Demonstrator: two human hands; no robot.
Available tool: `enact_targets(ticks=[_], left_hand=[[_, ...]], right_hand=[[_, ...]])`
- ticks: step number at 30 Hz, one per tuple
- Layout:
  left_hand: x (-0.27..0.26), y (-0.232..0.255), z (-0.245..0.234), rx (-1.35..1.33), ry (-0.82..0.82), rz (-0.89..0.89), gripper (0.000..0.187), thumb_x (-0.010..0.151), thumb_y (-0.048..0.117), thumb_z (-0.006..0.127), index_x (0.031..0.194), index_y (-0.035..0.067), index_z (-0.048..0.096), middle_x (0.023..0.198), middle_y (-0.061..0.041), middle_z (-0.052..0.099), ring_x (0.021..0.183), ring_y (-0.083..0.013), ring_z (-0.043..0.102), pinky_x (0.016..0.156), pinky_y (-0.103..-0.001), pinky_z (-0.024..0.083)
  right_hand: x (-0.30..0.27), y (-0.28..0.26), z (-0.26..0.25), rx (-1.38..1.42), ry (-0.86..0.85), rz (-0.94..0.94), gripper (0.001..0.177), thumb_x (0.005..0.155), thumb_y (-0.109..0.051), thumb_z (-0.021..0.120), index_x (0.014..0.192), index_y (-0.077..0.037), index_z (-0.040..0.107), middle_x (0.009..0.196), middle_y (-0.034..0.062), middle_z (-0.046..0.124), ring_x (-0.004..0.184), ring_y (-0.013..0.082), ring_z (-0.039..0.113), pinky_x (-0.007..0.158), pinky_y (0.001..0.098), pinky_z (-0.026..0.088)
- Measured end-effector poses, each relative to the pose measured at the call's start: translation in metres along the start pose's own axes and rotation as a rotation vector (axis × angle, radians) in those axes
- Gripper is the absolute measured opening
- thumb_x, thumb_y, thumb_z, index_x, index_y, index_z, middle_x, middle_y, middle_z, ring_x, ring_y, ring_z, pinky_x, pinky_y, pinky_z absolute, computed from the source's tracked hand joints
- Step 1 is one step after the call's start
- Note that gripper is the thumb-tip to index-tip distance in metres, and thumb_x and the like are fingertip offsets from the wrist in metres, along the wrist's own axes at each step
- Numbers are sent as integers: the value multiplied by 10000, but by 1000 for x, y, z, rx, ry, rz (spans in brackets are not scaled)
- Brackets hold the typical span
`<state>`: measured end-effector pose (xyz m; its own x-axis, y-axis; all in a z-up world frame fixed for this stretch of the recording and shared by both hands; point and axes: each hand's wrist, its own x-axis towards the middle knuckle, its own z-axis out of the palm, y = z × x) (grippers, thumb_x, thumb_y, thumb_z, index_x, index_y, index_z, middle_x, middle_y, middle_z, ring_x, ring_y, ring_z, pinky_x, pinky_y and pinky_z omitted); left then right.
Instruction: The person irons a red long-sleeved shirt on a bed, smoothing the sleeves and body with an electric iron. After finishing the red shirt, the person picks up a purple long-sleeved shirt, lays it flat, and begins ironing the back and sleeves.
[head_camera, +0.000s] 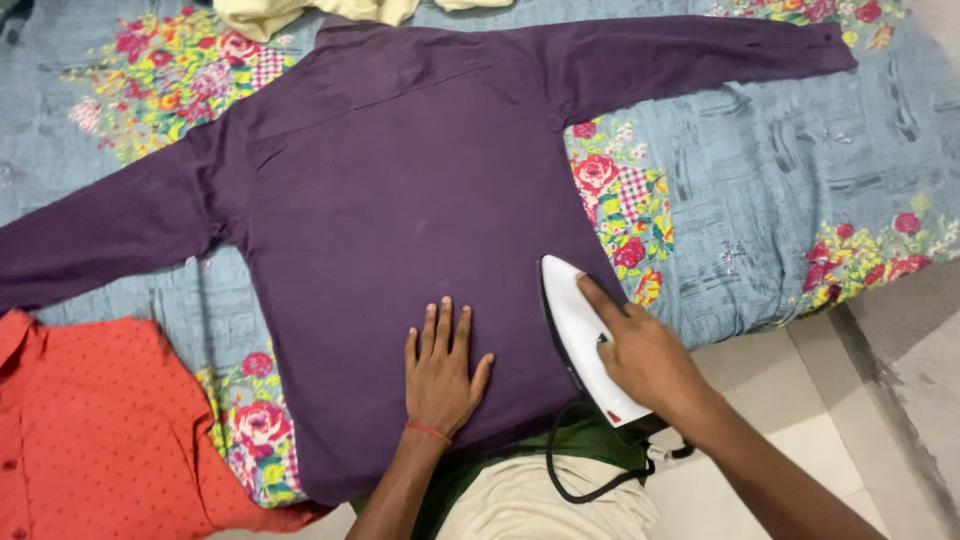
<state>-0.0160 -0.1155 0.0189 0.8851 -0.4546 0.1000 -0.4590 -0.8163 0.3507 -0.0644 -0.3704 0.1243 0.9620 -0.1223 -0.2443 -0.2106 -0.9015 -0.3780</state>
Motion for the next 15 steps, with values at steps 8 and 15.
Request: enact_targets(ticks=[8, 15], left_hand=[[1, 4, -2, 51, 7, -4, 687, 914, 449, 592, 1493, 100, 471, 1579, -180, 395, 1469, -356, 342, 1159, -574, 268], [0, 5, -1, 42, 28, -6, 677, 912, 436, 592, 1490, 101, 478, 1586, -168, 400, 1472, -344, 352, 1164, -569, 273]], right_hand=[[34, 9, -13, -28, 16, 17, 881, 832, -58, 605, 1615, -297, 281, 1006, 330, 633, 869, 518, 651, 828, 587, 532], [-17, 31, -20, 6, 6, 25, 893, 793, -54, 617, 1587, -308, 299, 1102, 304, 638, 882, 517, 654, 790, 576, 539]])
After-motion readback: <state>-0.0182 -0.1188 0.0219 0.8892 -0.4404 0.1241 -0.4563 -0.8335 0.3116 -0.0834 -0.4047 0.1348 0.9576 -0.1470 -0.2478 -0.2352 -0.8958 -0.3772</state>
